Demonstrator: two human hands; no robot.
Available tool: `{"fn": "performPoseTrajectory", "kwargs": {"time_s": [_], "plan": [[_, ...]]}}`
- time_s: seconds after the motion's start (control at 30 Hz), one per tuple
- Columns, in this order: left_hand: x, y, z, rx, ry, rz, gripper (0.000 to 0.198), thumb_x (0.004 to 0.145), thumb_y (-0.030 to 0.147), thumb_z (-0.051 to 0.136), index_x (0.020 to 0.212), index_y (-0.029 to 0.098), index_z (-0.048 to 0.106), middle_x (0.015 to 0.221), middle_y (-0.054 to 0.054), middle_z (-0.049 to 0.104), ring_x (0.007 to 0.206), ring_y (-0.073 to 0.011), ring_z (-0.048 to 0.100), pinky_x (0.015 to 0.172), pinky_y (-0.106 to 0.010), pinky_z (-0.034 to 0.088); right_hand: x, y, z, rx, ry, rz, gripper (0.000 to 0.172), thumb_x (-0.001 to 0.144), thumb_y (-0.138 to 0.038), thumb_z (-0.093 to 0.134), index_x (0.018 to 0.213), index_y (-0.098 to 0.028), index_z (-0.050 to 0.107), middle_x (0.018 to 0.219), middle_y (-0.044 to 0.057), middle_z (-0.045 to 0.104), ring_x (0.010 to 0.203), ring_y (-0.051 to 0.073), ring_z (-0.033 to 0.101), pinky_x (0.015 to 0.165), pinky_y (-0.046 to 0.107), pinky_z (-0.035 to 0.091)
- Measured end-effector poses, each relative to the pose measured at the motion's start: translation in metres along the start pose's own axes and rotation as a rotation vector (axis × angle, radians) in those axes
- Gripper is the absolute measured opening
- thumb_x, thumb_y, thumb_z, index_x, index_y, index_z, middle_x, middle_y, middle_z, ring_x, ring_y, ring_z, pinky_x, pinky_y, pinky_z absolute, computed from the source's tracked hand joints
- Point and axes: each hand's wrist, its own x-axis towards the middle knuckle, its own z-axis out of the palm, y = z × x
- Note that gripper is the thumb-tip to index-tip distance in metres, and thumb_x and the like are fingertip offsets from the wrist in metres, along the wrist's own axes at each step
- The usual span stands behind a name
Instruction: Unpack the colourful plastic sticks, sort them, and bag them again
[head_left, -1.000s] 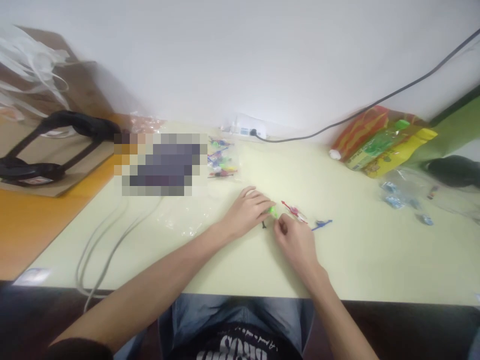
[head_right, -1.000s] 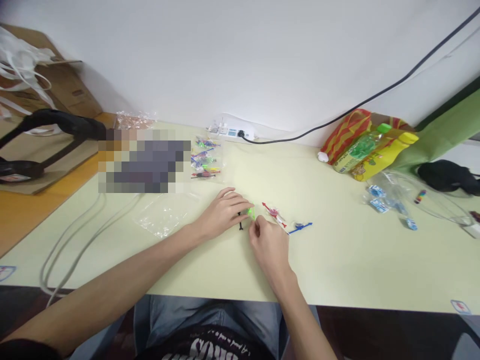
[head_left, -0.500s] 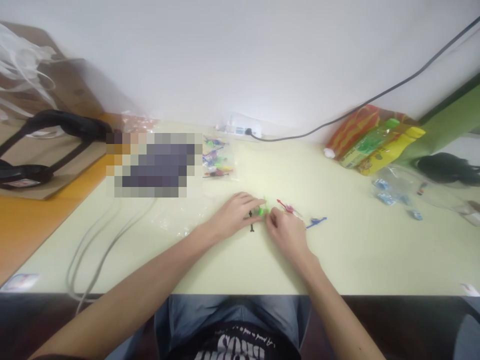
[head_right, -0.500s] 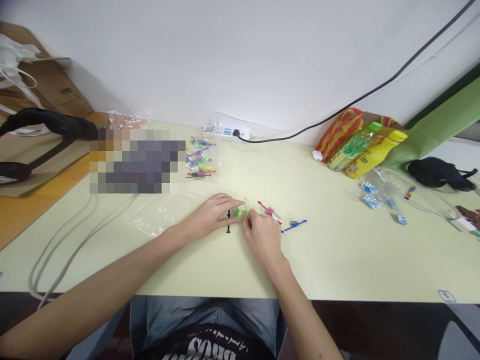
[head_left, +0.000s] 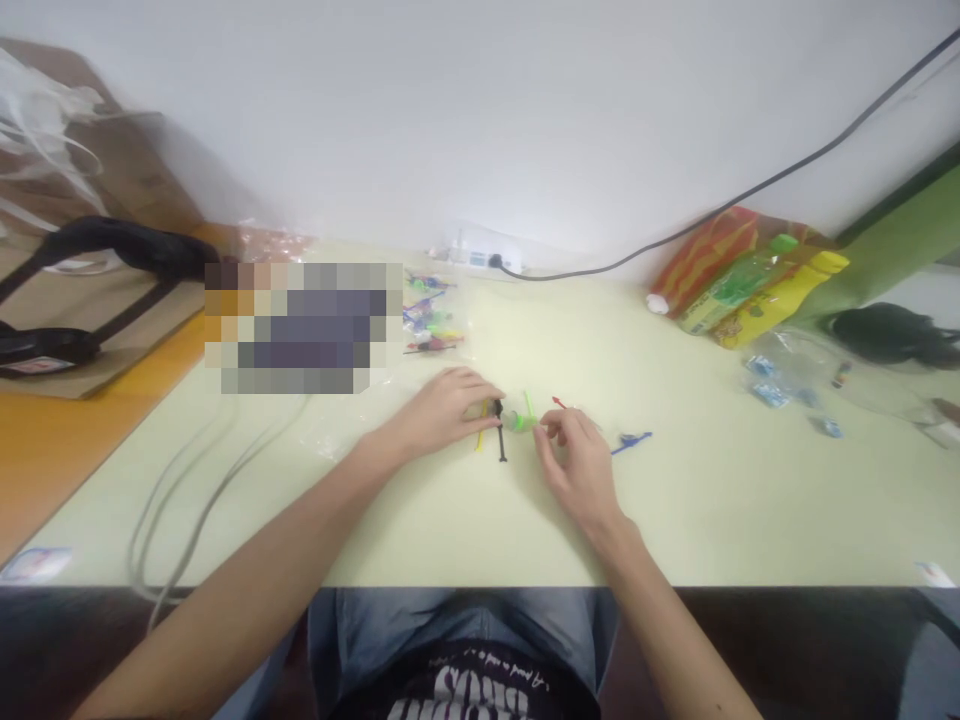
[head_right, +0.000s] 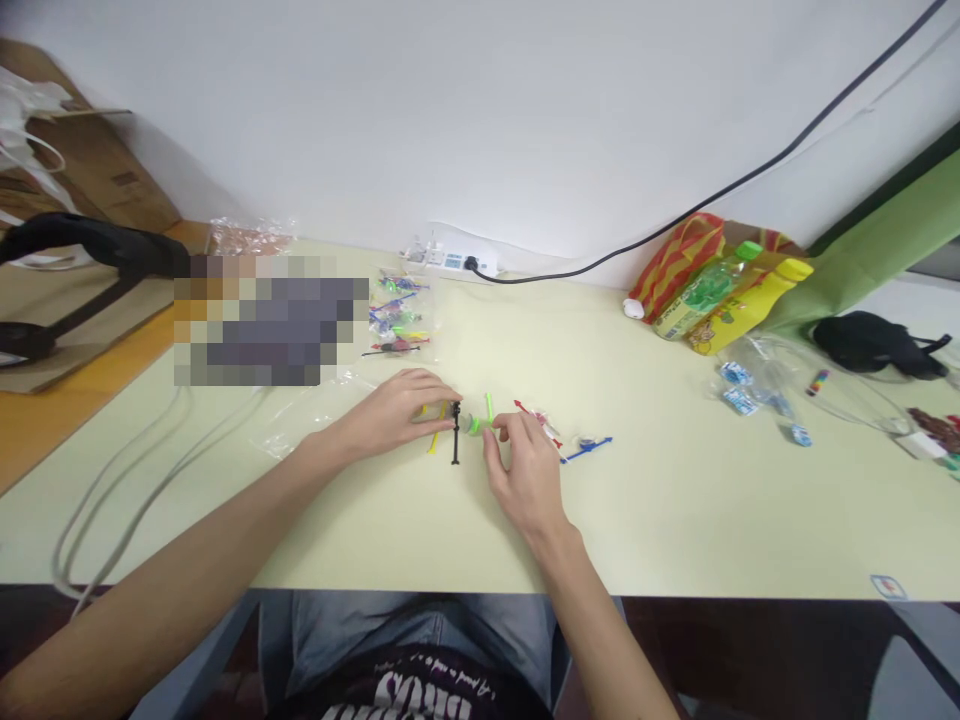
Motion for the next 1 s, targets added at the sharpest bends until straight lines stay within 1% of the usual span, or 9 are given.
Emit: {"fn": "performPoseTrajectory", "kwargs": {"time_s": [0.1,0.17,0.23,0.3,0.47,0.63,0.77,0.9,1.0], "plan": [[0.000,0.002,0.000,0.008,-0.002,0.009,0.023,0.095,0.035,0.066,0.114,0.024,0.072,0.108,-0.004,0.076,0.104,-0.0224,0.068,0.098,-0.039,0.047,0.000,0.001,0.001,-0.036,-0.020,-0.082,0.014,0.099,-0.030,0.049,0.105,-0.021,0.059,0.096,0.008,0.065,0.095,0.025,0.059,0.091,0.041,0.046],[0.000,0.002,-0.002,0.005,-0.017,0.019,0.022,0.094,0.033,0.067,0.114,0.024,0.072,0.107,-0.004,0.076,0.103,-0.0218,0.069,0.097,-0.039,0.047,-0.001,0.002,0.002,-0.070,-0.043,-0.110,0.020,0.098,-0.030,0.050,0.115,-0.021,0.058,0.109,0.011,0.066,0.108,0.029,0.057,0.099,0.047,0.044],[0.000,0.003,-0.005,-0.002,-0.034,0.040,0.021,0.093,0.031,0.067,0.111,0.024,0.073,0.105,-0.004,0.076,0.101,-0.0218,0.069,0.096,-0.038,0.048,-0.001,0.004,0.003,-0.097,-0.059,-0.126,0.028,0.097,-0.032,0.053,0.123,-0.021,0.056,0.118,0.013,0.065,0.116,0.032,0.054,0.103,0.051,0.042],[-0.001,0.004,-0.008,-0.013,-0.050,0.063,0.020,0.091,0.030,0.068,0.109,0.023,0.074,0.103,-0.004,0.076,0.101,-0.0222,0.068,0.095,-0.037,0.049,-0.001,0.005,0.004,-0.112,-0.066,-0.134,0.033,0.097,-0.032,0.054,0.128,-0.021,0.055,0.122,0.013,0.064,0.119,0.033,0.052,0.104,0.052,0.042],[-0.003,0.007,-0.013,-0.029,-0.089,0.035,0.021,0.090,0.031,0.069,0.109,0.024,0.075,0.102,-0.004,0.076,0.101,-0.0222,0.067,0.092,-0.035,0.052,-0.001,0.006,0.004,-0.108,-0.065,-0.129,0.033,0.097,-0.031,0.054,0.128,-0.021,0.056,0.123,0.014,0.063,0.121,0.033,0.052,0.104,0.051,0.043],[-0.004,0.002,-0.015,-0.032,-0.050,0.021,0.042,0.087,0.049,0.074,0.120,0.024,0.071,0.114,-0.007,0.073,0.109,-0.0248,0.065,0.098,-0.037,0.051,-0.002,0.003,0.003,-0.081,-0.046,-0.095,0.033,0.097,-0.032,0.054,0.128,-0.022,0.056,0.124,0.014,0.061,0.122,0.033,0.051,0.104,0.051,0.043],[-0.004,-0.001,-0.012,-0.038,-0.040,0.015,0.040,0.090,0.053,0.069,0.117,0.023,0.073,0.114,-0.008,0.073,0.109,-0.0247,0.065,0.099,-0.038,0.049,-0.001,0.008,-0.005,-0.062,0.075,-0.051,0.027,0.096,-0.025,0.050,0.122,-0.021,0.058,0.117,0.013,0.063,0.113,0.030,0.054,0.098,0.048,0.044],[-0.002,0.005,-0.003,-0.034,-0.003,0.005,0.046,0.089,0.053,0.070,0.125,0.024,0.069,0.120,-0.008,0.070,0.113,-0.0256,0.063,0.102,-0.040,0.047,-0.001,0.026,-0.023,-0.147,0.249,0.062,0.023,0.094,-0.023,0.047,0.112,-0.021,0.061,0.108,0.011,0.064,0.101,0.028,0.054,0.093,0.047,0.042],[0.001,0.012,0.003,-0.001,0.040,0.020,0.040,0.092,0.049,0.068,0.125,0.025,0.068,0.122,-0.007,0.070,0.115,-0.0249,0.062,0.103,-0.041,0.045,-0.004,0.041,-0.033,-0.313,0.249,0.123,0.026,0.092,-0.032,0.053,0.114,-0.022,0.064,0.116,0.013,0.060,0.108,0.031,0.050,0.092,0.049,0.038]]}}
